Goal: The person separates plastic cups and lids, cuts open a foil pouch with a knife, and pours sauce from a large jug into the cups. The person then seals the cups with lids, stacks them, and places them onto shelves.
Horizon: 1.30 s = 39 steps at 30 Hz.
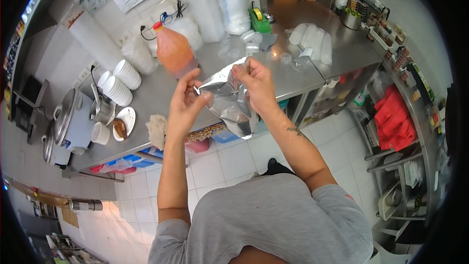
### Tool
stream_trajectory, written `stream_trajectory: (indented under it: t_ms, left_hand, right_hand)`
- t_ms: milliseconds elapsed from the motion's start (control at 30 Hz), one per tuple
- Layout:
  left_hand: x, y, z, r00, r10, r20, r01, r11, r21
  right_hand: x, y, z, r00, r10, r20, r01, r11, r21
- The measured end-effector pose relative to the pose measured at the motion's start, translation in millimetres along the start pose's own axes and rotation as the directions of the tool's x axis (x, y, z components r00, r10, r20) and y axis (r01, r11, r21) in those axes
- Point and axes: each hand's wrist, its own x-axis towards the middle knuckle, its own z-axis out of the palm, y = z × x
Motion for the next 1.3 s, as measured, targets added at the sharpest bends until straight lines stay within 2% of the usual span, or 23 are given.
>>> stream_trajectory:
  t_ms: [33,133,267,333,367,433,467,533,567,667,733,800,833,900,967,1000,1100,1200,1233,1300]
  left_hand:
    - [1,4,-2,0.999,-0.041,0.023,0.037,0.989,0.144]
    - [-2,12,12,0.991,0.089,0.097,-0.118,0.928,0.353]
    - [0,19,39,0.952,0.279,0.126,-0.300,0.768,0.566]
    - [14,27,49,0.930,0.320,0.183,-0.360,0.679,0.640]
    - [19,33,56,0.937,0.284,0.205,-0.347,0.676,0.650]
    - [33,43,72,0.943,0.219,0.251,-0.332,0.669,0.665]
    - [40,43,80,0.924,0.230,0.305,-0.380,0.629,0.678]
    - [51,43,96,0.880,0.242,0.410,-0.473,0.543,0.694]
    - [60,45,104,0.876,0.194,0.442,-0.473,0.520,0.711]
    - [92,30,125,0.841,0.178,0.510,-0.517,0.541,0.663]
    - [111,32,145,0.849,0.185,0.494,-0.492,0.616,0.615]
    - [130,30,163,0.847,0.202,0.492,-0.474,0.707,0.525]
    - [135,31,168,0.866,0.130,0.483,-0.412,0.733,0.541]
    - [146,37,176,0.881,-0.009,0.474,-0.295,0.772,0.563]
    - [150,42,180,0.867,-0.023,0.498,-0.275,0.812,0.516]
    - [152,42,179,0.858,-0.032,0.513,-0.265,0.828,0.494]
    - [156,26,166,0.878,-0.004,0.480,-0.133,0.959,0.251]
    - [161,-21,153,0.822,0.076,0.565,-0.058,0.997,-0.049]
    - [166,-35,169,0.758,0.295,0.582,-0.345,0.938,-0.026]
    - [158,-51,207,0.735,0.326,0.594,-0.389,0.921,-0.024]
  right_hand:
    - [-5,5,-3,1.000,0.000,0.024,0.001,1.000,-0.013]
    - [-16,-7,-9,0.999,-0.030,0.015,0.032,0.992,-0.126]
    - [-12,-17,-32,0.999,-0.034,-0.040,0.017,0.934,-0.357]
    - [3,-6,-49,0.985,-0.163,-0.060,0.118,0.882,-0.456]
    - [12,-3,-58,0.971,-0.230,-0.063,0.168,0.847,-0.505]
    - [30,-10,-75,0.917,-0.398,0.030,0.330,0.713,-0.618]
    - [40,-14,-85,0.875,-0.476,0.087,0.408,0.629,-0.662]
    - [59,-22,-105,0.900,-0.415,0.137,0.407,0.681,-0.608]
    - [66,-26,-116,0.911,-0.381,0.159,0.398,0.710,-0.581]
    - [80,-78,-128,0.946,-0.289,0.148,0.281,0.502,-0.818]
    - [93,-114,-123,0.782,-0.353,0.514,0.609,0.257,-0.750]
    - [99,-126,-134,0.736,-0.208,0.644,0.676,0.277,-0.683]
    - [102,-130,-145,0.783,-0.071,0.618,0.587,0.409,-0.698]
    - [101,-136,-161,0.801,0.090,0.592,0.488,0.475,-0.732]
    - [99,-136,-169,0.788,0.126,0.603,0.525,0.374,-0.765]
    - [94,-139,-170,0.823,0.038,0.567,0.524,0.337,-0.782]
    - [75,-151,-170,0.869,-0.211,0.447,0.486,0.195,-0.852]
    - [60,-179,-182,0.928,-0.252,0.276,0.355,0.364,-0.861]
    - [55,-192,-174,0.919,-0.274,0.282,0.369,0.350,-0.861]
    - [50,-202,-168,0.891,-0.277,0.360,0.426,0.234,-0.874]
